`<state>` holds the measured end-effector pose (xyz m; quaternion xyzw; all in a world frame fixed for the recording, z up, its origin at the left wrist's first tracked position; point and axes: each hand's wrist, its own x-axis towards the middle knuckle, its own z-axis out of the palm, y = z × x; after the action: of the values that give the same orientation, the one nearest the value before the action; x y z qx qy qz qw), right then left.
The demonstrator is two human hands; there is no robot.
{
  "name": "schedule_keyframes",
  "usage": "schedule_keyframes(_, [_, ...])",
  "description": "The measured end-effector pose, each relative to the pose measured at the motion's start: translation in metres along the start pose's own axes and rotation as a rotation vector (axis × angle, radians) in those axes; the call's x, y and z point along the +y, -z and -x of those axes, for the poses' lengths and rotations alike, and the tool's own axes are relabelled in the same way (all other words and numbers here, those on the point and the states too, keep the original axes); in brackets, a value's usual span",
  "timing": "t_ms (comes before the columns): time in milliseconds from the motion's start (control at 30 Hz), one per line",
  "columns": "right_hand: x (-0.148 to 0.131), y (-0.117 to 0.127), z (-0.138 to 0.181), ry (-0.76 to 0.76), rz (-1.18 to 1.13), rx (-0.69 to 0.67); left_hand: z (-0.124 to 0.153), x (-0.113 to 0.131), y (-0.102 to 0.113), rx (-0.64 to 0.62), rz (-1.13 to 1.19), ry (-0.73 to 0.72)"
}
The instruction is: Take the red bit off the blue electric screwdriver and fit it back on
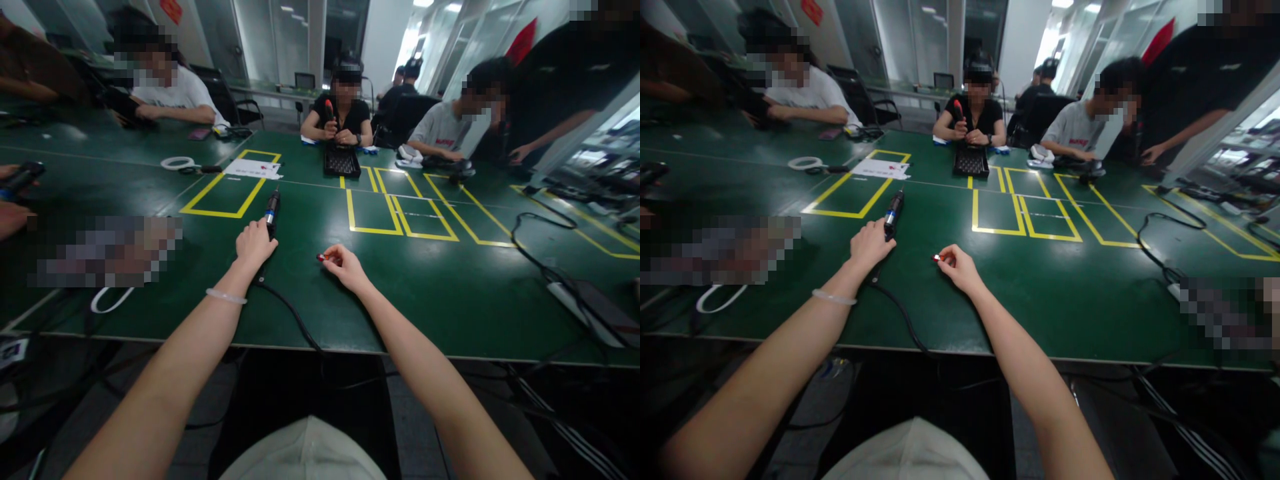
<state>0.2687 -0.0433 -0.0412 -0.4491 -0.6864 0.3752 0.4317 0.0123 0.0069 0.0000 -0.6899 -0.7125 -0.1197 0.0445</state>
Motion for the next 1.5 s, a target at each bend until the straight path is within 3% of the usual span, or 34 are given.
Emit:
schedule_keyframes(233, [0.001, -0.001, 0.0, 0.069, 0.003, 0.012, 0.02, 0.015, 0.003, 0.004, 0.005, -0.09])
schedule_keyframes(700, [0.002, 0.001, 0.0, 0.147, 0.123, -0.001, 0.062, 0.072, 0.002, -0.059, 0.093, -0.458])
schedule_keyframes(1067, [-0.003, 0.001, -0.001, 0.183, 0.253, 0.023, 0.067, 0.08, 0.003, -0.059, 0.107, -0.44])
schedule_keyframes(1300, [-0.007, 0.002, 0.003, 0.197, 0.227, 0.047, 0.068, 0.086, 0.005, -0.08, 0.145, -0.339])
schedule_keyframes(1500, [-0.007, 0.002, 0.003, 0.199, 0.218, 0.045, 0.058, 0.079, 0.002, -0.084, 0.145, -0.339])
